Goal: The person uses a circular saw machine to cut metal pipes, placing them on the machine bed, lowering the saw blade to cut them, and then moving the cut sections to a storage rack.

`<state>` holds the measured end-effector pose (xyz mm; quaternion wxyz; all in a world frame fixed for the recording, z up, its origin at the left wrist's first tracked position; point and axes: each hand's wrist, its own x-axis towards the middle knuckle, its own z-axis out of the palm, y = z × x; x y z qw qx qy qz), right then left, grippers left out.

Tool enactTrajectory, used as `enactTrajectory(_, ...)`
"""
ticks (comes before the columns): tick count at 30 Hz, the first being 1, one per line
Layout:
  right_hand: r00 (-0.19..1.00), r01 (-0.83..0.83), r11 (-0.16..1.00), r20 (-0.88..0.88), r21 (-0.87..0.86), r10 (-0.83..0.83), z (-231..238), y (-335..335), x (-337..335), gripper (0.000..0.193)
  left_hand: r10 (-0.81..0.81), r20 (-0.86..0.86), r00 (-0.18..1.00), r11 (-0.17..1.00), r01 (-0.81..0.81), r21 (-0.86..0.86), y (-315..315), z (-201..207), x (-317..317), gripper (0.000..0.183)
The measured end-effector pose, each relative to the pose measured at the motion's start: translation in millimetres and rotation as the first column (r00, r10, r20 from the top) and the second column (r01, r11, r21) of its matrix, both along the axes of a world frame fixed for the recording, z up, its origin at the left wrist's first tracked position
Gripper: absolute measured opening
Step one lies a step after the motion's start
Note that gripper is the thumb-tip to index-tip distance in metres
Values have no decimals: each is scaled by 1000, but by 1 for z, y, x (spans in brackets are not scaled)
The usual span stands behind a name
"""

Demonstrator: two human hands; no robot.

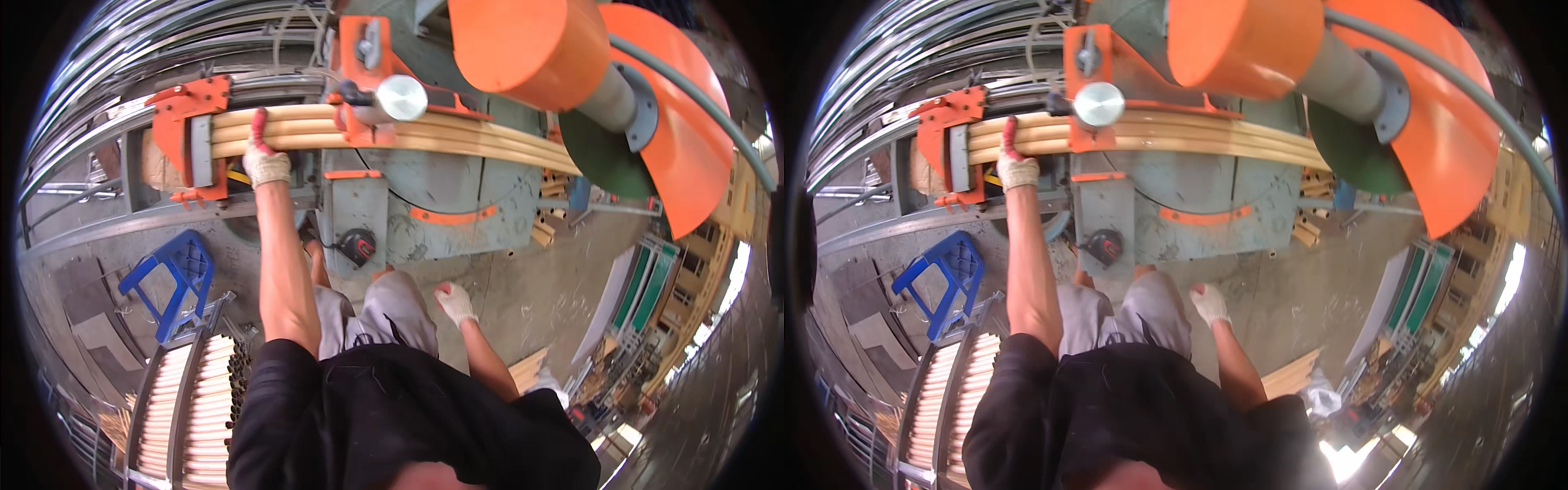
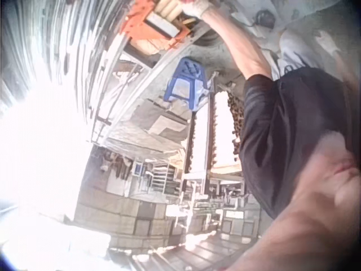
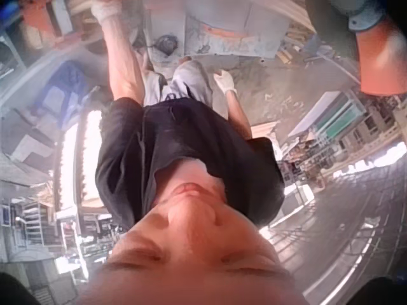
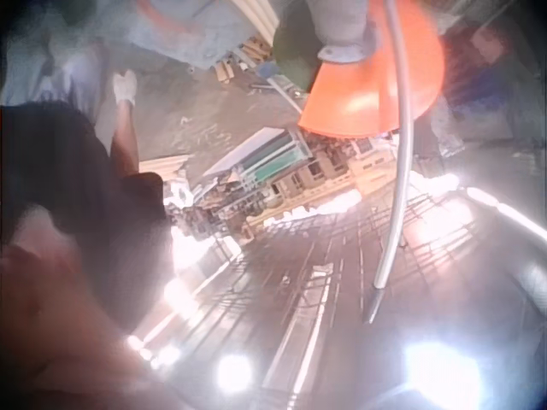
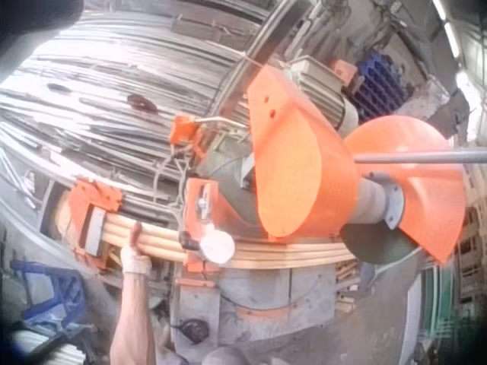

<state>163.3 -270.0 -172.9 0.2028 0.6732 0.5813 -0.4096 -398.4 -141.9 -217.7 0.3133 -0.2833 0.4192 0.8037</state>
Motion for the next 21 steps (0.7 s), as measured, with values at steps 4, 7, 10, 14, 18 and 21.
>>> enactTrajectory(4, 991, 137, 986, -17, 95, -136, -14, 4, -13, 27, -127, 40, 991, 986, 131, -103, 9, 12, 9, 62)
enactTrajectory(7, 998, -21, 928, 61, 373, -1, -12, 22, -40, 34, -117, 36, 992, 988, 120, -93, 6, 12, 2, 61)
enactTrajectory(10, 980, -154, 977, 147, 150, 132, -11, 56, -57, 41, -69, 42, 997, 998, 69, -8, -4, 0, -5, 61)
enactTrajectory(14, 837, -516, 855, 245, 59, 489, -22, 67, -55, 29, -27, 5, 1000, 991, 27, -131, 0, 14, 4, 64)
enactTrajectory(18, 607, -757, 477, 207, 447, 767, -44, 72, -18, 23, -49, 22, 999, 993, 51, -106, -1, 27, 4, 77)
enactTrajectory(21, 683, -730, 655, 232, 195, 692, -26, 66, -24, 26, -87, -23, 996, 985, 82, -153, 7, 42, 12, 78)
